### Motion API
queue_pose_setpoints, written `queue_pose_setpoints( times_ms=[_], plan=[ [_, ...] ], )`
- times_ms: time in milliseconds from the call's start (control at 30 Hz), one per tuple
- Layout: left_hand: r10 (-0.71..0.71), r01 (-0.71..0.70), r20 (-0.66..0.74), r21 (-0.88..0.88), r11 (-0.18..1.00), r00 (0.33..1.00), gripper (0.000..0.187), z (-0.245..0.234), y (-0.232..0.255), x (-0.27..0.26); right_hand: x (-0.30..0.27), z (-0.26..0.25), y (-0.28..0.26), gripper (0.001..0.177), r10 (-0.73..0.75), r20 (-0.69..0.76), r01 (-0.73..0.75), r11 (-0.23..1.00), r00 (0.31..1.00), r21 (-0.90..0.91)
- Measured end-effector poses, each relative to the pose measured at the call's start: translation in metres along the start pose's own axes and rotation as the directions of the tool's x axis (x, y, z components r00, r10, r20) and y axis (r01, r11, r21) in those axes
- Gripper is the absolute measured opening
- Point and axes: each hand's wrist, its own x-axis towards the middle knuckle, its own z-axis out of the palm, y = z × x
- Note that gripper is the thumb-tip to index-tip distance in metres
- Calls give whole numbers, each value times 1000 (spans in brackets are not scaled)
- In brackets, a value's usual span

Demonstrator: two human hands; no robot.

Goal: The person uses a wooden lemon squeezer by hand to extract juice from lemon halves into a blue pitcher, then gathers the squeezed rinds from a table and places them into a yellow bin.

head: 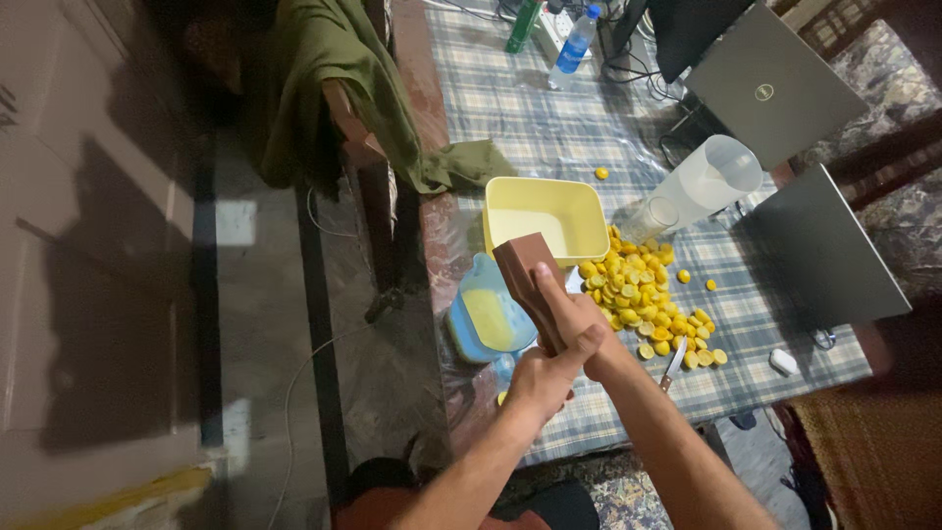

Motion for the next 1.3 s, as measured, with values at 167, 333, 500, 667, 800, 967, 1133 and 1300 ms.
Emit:
queue_pose_setpoints(
  times_ms=[167,333,500,667,800,967,1133,1300],
  plan=[
    [-52,55,16,-211,976,999,80,1,-6,1,-2,6,3,89,-34,-26,30,989,999,-148],
    [17,-34,-55,-332,943,998,68,12,-19,4,-7,5,-2,88,-24,-20,20,987,1000,-158],
    [62,-77,-50,-389,918,997,59,14,-26,4,5,5,11,90,-2,-18,-1,991,1000,-137],
    [22,-40,-55,-368,929,998,61,18,-31,3,11,3,27,88,38,-7,-39,994,999,-100],
    [22,-35,-35,-403,915,999,71,19,-28,7,13,1,28,88,-14,-26,11,991,1000,-137],
    [141,-135,-15,-419,898,990,73,13,-19,7,8,8,22,82,-105,-83,96,990,991,-106],
    [188,-205,-81,-432,878,979,62,11,-32,12,-8,12,14,77,-174,-111,166,983,978,-76],
    [-104,28,-253,-285,958,962,67,0,-31,15,-20,23,3,67,-312,-137,318,948,940,27]
  ],
)
